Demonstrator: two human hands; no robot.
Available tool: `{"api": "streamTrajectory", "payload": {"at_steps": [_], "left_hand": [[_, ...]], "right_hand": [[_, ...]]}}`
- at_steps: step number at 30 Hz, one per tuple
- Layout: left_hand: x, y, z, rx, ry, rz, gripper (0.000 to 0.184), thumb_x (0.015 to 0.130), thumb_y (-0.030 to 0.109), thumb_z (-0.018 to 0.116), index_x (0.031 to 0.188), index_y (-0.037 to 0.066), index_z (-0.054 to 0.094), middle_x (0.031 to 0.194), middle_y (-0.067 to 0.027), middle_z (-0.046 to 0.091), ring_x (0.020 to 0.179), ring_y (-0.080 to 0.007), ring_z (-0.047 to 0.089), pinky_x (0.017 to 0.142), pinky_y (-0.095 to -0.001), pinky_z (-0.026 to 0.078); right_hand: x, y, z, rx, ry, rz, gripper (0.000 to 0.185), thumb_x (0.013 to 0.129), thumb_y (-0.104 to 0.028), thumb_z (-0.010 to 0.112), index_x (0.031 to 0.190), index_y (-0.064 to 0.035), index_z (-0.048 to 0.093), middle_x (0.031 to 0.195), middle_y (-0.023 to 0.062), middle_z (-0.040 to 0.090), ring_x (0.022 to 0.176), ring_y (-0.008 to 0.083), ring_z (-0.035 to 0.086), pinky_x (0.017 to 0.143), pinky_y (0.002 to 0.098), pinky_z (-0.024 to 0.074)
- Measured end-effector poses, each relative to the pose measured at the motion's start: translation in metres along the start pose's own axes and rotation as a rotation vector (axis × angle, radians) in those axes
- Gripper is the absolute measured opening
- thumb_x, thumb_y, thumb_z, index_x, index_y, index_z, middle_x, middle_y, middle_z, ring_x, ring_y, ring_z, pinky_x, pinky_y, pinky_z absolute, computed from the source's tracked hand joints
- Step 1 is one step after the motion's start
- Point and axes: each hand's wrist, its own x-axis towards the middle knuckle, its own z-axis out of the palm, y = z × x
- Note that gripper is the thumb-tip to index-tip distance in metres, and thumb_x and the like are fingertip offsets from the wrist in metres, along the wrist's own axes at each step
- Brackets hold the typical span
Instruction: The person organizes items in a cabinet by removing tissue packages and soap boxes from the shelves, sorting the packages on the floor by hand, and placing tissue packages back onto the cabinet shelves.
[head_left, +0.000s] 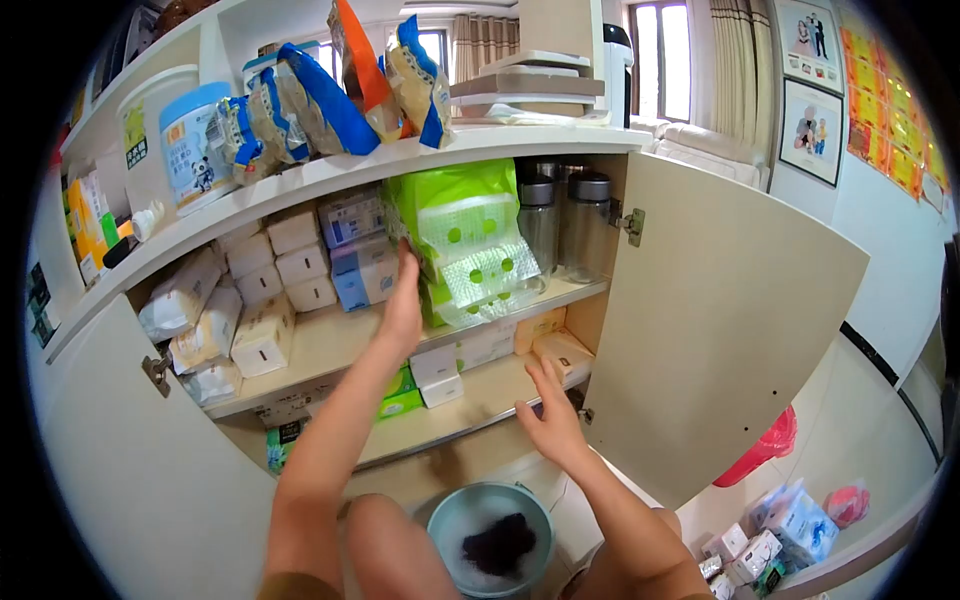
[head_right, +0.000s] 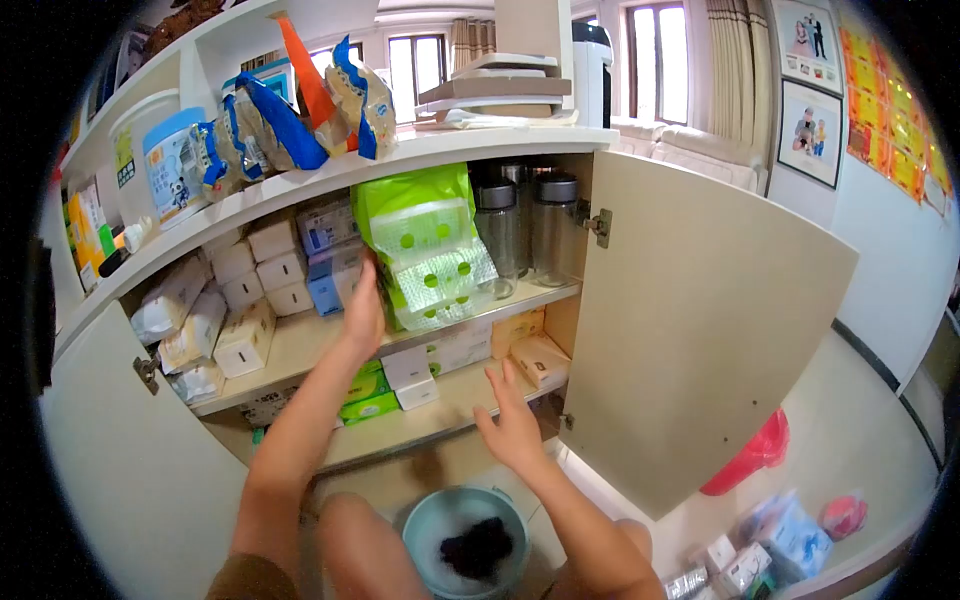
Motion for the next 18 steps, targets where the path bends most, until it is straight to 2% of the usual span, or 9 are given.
{"api": "streamTrajectory", "payload": {"at_steps": [4,5,7,8,10,13,15,17,18], "left_hand": [[-0.033,-0.019,0.003,0.742,-0.106,0.319,0.078,0.078,0.033,0.047,0.126,0.001,-0.006,0.133,-0.0133,-0.002,0.123,-0.025,0.001,0.099,-0.0332,0.007],[-0.034,-0.022,0.006,0.74,-0.105,0.314,0.078,0.078,0.033,0.047,0.126,0.001,-0.006,0.133,-0.0133,-0.002,0.123,-0.025,0.001,0.099,-0.0332,0.007],[-0.029,-0.025,0.011,1.129,-0.029,0.399,0.085,0.073,0.024,0.055,0.125,0.001,-0.008,0.132,-0.0192,-0.002,0.123,-0.0293,0.001,0.099,-0.0343,0.007],[-0.024,-0.03,0.011,1.132,0.009,0.436,0.086,0.07,0.016,0.057,0.125,0.001,-0.007,0.131,-0.021,-0.002,0.122,-0.031,0.003,0.098,-0.0353,0.01],[-0.009,-0.039,-0.002,1.129,-0.001,0.42,0.086,0.07,0.013,0.057,0.125,0.001,-0.008,0.131,-0.0212,-0.001,0.122,-0.0315,0.005,0.098,-0.0347,0.011],[0.0,-0.032,-0.008,1.11,-0.039,0.373,0.085,0.068,0.007,0.057,0.125,0.001,-0.005,0.13,-0.0227,0.003,0.121,-0.0342,0.009,0.098,-0.0353,0.014],[-0.003,-0.019,-0.008,1.095,-0.058,0.331,0.083,0.067,0.004,0.057,0.126,0.001,-0.002,0.129,-0.024,0.006,0.12,-0.0365,0.011,0.098,-0.0365,0.016],[-0.004,-0.005,-0.004,0.984,-0.097,0.085,0.086,0.066,0.006,0.058,0.125,-0.001,-0.004,0.13,-0.0228,0.007,0.12,-0.0351,0.012,0.098,-0.0347,0.016],[-0.004,0.0,-0.004,0.96,-0.113,0.075,0.091,0.066,0.013,0.062,0.124,-0.003,-0.005,0.13,-0.023,0.002,0.121,-0.0334,0.008,0.098,-0.0321,0.014]], "right_hand": [[-0.005,0.004,-0.008,-0.04,0.021,-0.021,0.049,0.071,-0.015,0.052,0.116,-0.0022,0.035,0.128,0.0213,0.02,0.105,0.0269,0.042,0.068,0.0273,0.0417],[-0.006,0.004,-0.01,-0.041,0.017,-0.018,0.049,0.071,-0.015,0.052,0.116,-0.0022,0.035,0.128,0.0213,0.02,0.105,0.0269,0.042,0.068,0.0273,0.0417],[-0.007,0.004,-0.013,-0.028,0.006,0.013,0.049,0.071,-0.014,0.052,0.116,-0.002,0.035,0.127,0.0221,0.021,0.105,0.0288,0.041,0.068,0.0276,0.0416],[-0.007,0.004,-0.015,-0.028,0.001,0.017,0.049,0.071,-0.014,0.052,0.116,-0.002,0.035,0.127,0.0221,0.021,0.105,0.0288,0.041,0.068,0.0276,0.0416],[-0.007,0.004,-0.017,0.067,-0.018,0.086,0.049,0.072,-0.014,0.051,0.116,-0.0018,0.034,0.128,0.0209,0.02,0.118,0.0311,0.022,0.093,0.0321,0.0241],[-0.008,0.013,-0.015,-0.055,0.022,0.008,0.048,0.071,-0.015,0.051,0.115,-0.0014,0.035,0.127,0.0237,0.02,0.114,0.0331,0.029,0.086,0.0316,0.0325],[-0.01,0.012,-0.016,-0.033,-0.001,0.028,0.048,0.071,-0.015,0.051,0.115,-0.0013,0.036,0.127,0.0238,0.02,0.115,0.0333,0.026,0.089,0.0323,0.03],[-0.013,0.011,-0.016,-0.02,-0.018,0.039,0.048,0.071,-0.016,0.051,0.114,-0.0012,0.036,0.126,0.0239,0.02,0.116,0.0335,0.024,0.091,0.033,0.0274],[-0.014,0.012,-0.015,-0.017,-0.025,0.038,0.048,0.071,-0.016,0.051,0.114,-0.0012,0.036,0.126,0.0238,0.02,0.116,0.0338,0.024,0.091,0.0332,0.0281]]}}
